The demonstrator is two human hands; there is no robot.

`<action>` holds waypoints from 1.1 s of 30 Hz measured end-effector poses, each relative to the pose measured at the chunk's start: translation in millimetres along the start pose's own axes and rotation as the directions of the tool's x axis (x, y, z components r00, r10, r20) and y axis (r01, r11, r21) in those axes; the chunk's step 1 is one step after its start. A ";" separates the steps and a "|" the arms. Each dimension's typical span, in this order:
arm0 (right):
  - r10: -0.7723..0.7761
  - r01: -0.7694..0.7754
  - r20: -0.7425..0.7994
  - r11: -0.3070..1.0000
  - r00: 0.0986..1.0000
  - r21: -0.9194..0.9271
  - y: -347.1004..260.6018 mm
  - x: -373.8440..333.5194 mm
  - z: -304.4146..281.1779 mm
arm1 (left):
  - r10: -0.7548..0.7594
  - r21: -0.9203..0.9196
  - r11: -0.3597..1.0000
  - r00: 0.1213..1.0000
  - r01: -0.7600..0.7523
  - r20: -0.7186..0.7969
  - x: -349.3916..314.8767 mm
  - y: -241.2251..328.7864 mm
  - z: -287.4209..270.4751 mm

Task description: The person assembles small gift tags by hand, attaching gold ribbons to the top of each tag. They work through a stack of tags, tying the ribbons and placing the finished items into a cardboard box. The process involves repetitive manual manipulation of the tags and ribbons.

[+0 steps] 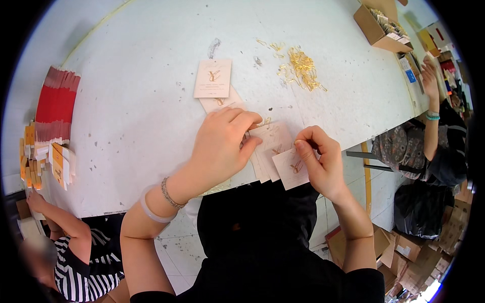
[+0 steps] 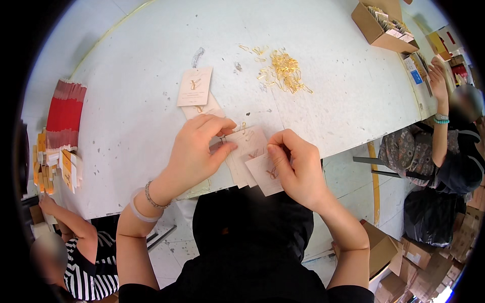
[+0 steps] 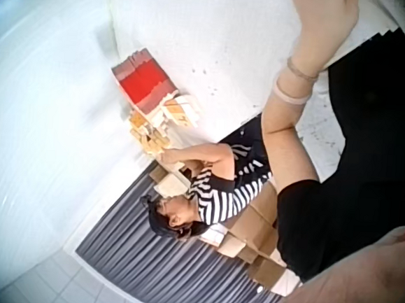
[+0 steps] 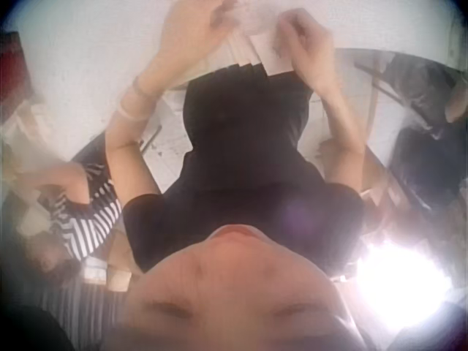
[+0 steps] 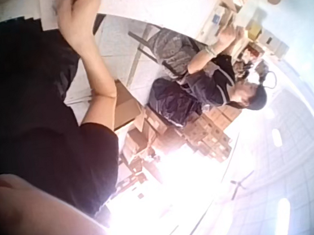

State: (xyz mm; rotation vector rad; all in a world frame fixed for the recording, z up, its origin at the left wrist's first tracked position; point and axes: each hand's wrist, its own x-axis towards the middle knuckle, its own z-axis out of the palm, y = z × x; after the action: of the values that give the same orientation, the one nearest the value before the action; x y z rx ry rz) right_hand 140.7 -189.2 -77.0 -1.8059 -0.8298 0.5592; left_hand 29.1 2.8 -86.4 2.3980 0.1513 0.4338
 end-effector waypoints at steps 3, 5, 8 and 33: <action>-0.018 0.018 -0.006 0.999 1.000 -0.045 2.6 0.9 4.0 | 0.002 -0.041 0.999 0.999 -0.004 -0.039 0.9 -1.7 2.3; -0.083 0.079 -0.034 0.993 0.996 -0.092 0.2 6.3 9.0 | -0.011 -0.081 0.997 0.999 0.008 -0.042 1.6 -2.2 3.5; -0.182 0.167 -0.083 0.972 0.980 -0.163 -5.0 23.5 17.7 | -0.016 -0.094 0.995 0.999 0.011 -0.050 2.6 -1.1 3.2; -0.358 0.233 -0.097 0.767 0.929 -0.598 14.0 99.1 -7.8 | 0.035 -0.008 0.999 0.995 -0.036 -0.092 -2.3 10.3 -1.3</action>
State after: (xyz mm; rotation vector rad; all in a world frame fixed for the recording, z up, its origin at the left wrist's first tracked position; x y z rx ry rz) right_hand 214.9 -122.3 -86.6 -2.1669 -1.2030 -0.1203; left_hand 26.5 -4.7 -79.3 2.3751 0.1476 0.5598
